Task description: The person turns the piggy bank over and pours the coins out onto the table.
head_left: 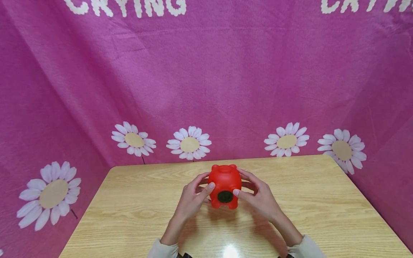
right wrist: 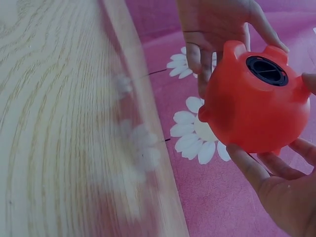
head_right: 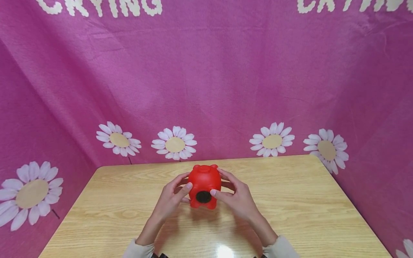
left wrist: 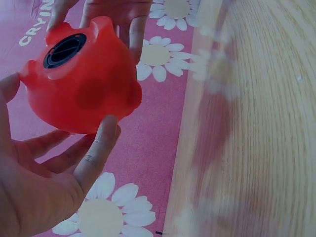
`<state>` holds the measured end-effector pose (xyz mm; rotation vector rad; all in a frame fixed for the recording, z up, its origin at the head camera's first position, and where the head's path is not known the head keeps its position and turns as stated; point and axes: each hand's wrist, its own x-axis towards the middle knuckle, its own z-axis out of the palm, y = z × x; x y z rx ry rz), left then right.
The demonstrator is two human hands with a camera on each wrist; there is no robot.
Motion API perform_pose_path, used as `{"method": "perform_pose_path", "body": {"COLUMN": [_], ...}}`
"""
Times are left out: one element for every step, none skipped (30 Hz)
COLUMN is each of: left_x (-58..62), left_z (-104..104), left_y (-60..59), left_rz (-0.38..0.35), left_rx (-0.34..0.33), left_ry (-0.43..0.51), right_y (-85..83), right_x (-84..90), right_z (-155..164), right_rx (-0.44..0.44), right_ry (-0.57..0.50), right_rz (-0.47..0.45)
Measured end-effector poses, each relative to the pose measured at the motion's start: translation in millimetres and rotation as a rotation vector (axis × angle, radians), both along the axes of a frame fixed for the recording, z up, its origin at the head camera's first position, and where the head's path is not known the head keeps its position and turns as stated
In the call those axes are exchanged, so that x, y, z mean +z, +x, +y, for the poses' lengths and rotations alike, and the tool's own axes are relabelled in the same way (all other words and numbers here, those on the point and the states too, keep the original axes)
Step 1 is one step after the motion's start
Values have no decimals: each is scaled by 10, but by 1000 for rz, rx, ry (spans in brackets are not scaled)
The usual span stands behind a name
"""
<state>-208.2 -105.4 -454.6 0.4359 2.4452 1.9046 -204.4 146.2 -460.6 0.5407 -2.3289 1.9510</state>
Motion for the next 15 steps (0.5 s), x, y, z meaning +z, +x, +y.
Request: {"method": "perform_pose_path", "body": {"left_x": [-6, -11, -17, -21, -23, -25, -25, -25, -25, -22, -23, -23, -25, -25, -20], "left_z": [1, 1, 1, 2, 3, 4, 7, 7, 8, 8, 6, 4, 1, -2, -3], "left_y": [-2, -4, -6, -5, -2, 0, 4, 7, 9, 12, 10, 10, 4, 3, 0], "left_rz": [12, 23, 39, 53, 66, 79, 88, 98, 110, 118, 129, 139, 152, 155, 163], "left_rx": [-4, -6, -4, -2, -1, 0, 0, 0, -3, -10, -21, -32, -42, -54, -65], "left_ry": [-3, -2, -3, -6, -7, -7, -3, 0, 5, 11, 21, 27, 34, 48, 57], "right_y": [-1, -2, -2, 0, 2, 5, 7, 10, 17, 23, 28, 34, 41, 48, 54], "right_x": [1, 2, 4, 5, 7, 12, 18, 25, 35, 45, 58, 72, 86, 100, 113], "right_z": [1, 1, 0, 0, -1, -3, -3, -4, -6, -7, -9, -11, -12, -15, -15], "right_rx": [-5, -9, -15, -21, -24, -27, -28, -31, -32, -31, -28, -27, -26, -26, -25], "right_ry": [1, 6, 10, 14, 11, 9, 5, 4, -2, -12, -21, -28, -35, -41, -48], "right_rz": [1, 6, 6, 1, -6, -15, -23, -31, -44, -53, -60, -70, -79, -89, -99]}}
